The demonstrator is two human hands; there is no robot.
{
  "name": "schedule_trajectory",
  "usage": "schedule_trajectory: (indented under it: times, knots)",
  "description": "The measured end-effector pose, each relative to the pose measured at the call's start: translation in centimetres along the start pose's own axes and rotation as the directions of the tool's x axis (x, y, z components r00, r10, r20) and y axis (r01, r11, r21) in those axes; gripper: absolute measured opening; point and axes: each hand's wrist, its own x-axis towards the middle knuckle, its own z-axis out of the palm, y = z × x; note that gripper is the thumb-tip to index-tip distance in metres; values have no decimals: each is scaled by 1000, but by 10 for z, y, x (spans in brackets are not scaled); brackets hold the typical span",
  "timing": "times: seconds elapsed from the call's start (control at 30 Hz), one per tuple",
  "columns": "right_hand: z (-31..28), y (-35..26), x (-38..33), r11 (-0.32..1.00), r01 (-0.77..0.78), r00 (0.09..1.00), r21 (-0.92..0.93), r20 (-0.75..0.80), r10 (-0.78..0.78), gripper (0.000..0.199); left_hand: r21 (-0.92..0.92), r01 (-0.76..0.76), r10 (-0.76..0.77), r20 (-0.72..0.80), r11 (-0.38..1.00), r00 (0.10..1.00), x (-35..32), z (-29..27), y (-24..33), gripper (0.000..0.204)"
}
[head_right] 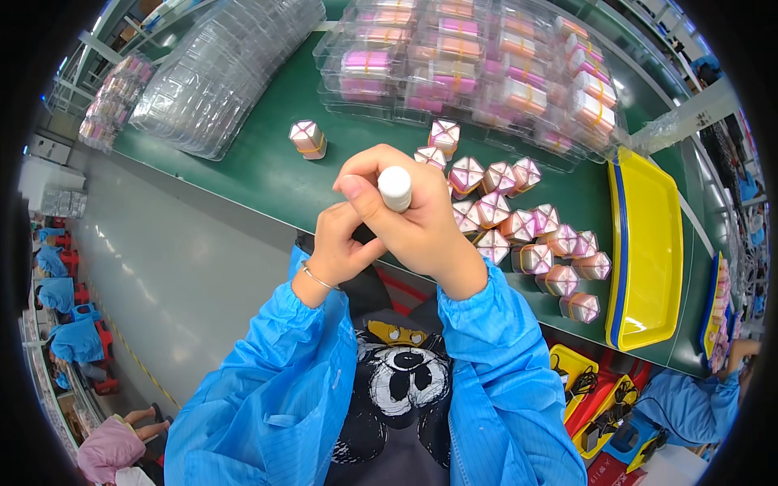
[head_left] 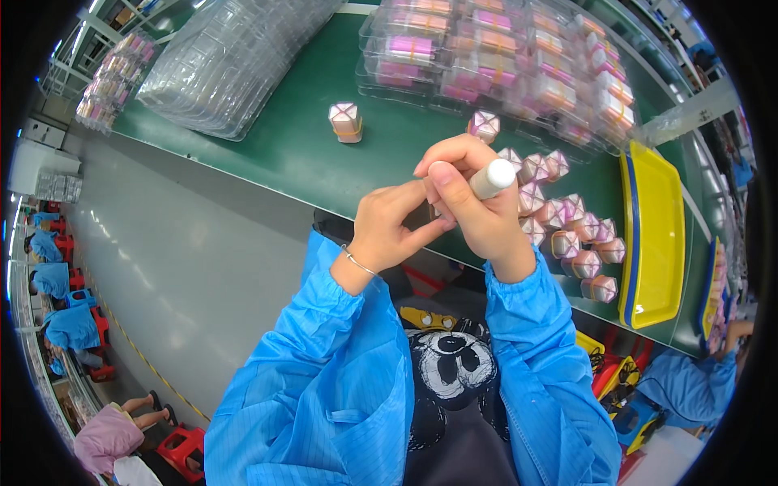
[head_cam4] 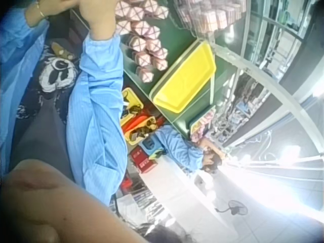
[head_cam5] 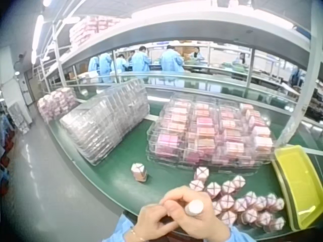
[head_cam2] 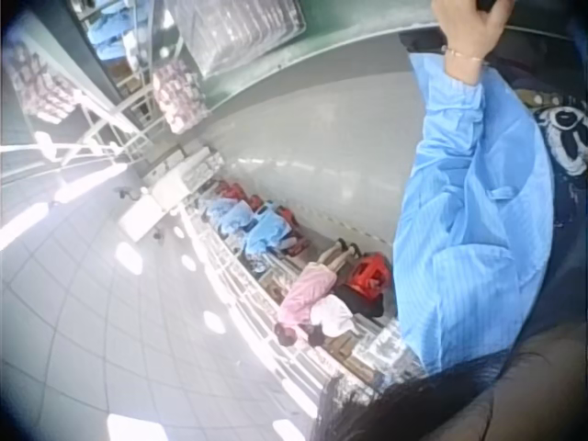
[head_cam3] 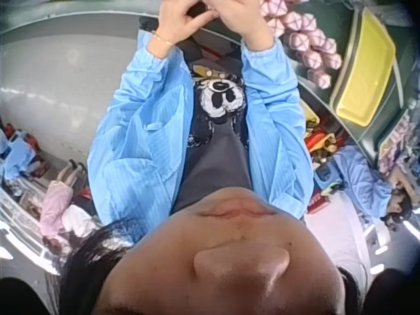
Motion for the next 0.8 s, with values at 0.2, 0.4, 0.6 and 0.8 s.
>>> schedule_trajectory:
  times: [0.2, 0.4, 0.6, 0.8]
  knots:
    - [0, 6, -4, 1000, 16, 1000, -15, -13, -16, 12, -4, -21, 21, -54, 1000, 998, -2, 5, -2, 32]
    - [3, 12, 0, 995, 95, 995, -38, -10, -95, 13, 29, 13, -14, 27, 999, 1000, -4, 3, -4, 30]
    - [4, 15, -1, 996, 88, 995, 12, -46, -88, 13, 64, 30, -34, 59, 998, 998, -3, 2, -2, 33]
    - [-4, 6, 1, 986, 1, 992, 168, -124, 20, 15, 153, -39, 19, 129, 987, 991, -2, -1, -3, 46]
